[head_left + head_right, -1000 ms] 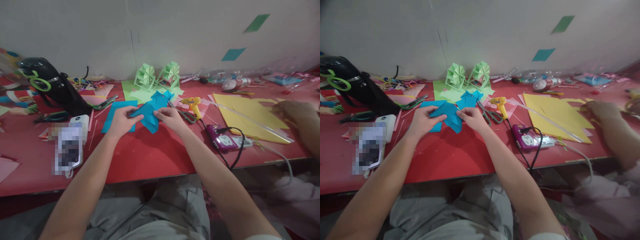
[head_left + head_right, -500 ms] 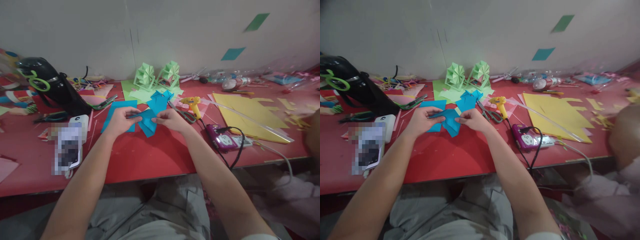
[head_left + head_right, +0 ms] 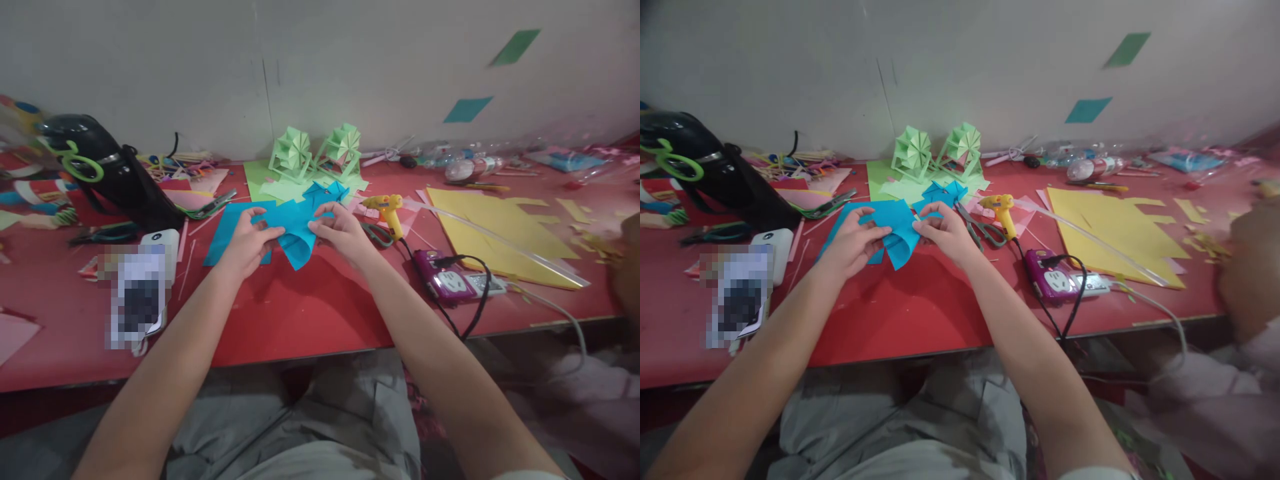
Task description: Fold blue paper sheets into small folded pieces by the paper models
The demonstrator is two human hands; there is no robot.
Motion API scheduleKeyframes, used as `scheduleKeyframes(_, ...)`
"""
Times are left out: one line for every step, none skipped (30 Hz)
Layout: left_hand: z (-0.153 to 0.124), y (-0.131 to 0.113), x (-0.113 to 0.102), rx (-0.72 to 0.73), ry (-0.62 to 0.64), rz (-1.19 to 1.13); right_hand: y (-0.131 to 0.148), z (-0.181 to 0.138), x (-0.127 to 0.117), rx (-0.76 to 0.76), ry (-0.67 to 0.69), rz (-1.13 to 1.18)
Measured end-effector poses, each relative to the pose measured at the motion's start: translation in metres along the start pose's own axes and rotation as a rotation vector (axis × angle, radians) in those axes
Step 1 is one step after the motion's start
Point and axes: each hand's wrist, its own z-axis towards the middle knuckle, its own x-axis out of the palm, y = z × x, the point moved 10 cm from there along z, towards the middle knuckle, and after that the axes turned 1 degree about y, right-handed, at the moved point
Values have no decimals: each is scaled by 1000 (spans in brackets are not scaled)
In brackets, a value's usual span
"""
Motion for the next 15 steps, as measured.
scheduleKeyframes(0, 0, 0, 18, -10, -14, -1, 0, 1, 6, 7, 8)
scheduleKeyframes(1, -1, 0, 35, -13, -24, -1, 0, 2, 16, 18, 19)
scheduleKeyframes(1, -2, 1, 49, -11, -33, -2, 0, 3, 28, 34, 37)
scheduleKeyframes(1, -3, 2, 57, -5, -43, -1, -1, 4, 36, 52, 57)
scheduleKeyframes(1, -3, 2, 60, 3, -53, -1, -1, 6, 38, 71, 73)
scheduleKeyframes(1, -4, 3, 57, 10, -64, 1, -1, 7, 29, 88, 74)
scheduleKeyframes(1, -3, 3, 48, 12, -72, 3, -1, 8, 12, 97, 52)
scheduleKeyframes(0, -3, 2, 34, 1, -78, 4, -1, 7, -12, 91, 7)
scheduleKeyframes(0, -2, 0, 18, -22, -80, 6, 0, 5, -40, 68, -60)
scheduleKeyframes(-1, 0, -1, -2, -45, -78, 7, 1, 1, -74, 28, -137)
scheduleKeyframes(-2, 2, -2, -27, -53, -71, 9, 1, -4, -113, -26, -215)
scheduleKeyframes(-2, 4, 0, -57, -37, -56, 12, 1, -9, -157, -85, -283)
scheduleKeyframes(-2, 7, 4, -88, 3, -32, 16, 1, -14, -204, -146, -333)
scheduleKeyframes(-2, 10, 8, -112, 47, 1, 20, 0, -18, -248, -200, -360)
scheduleKeyframes(-2, 13, 9, -126, 76, 45, 22, 0, -22, -276, -239, -366)
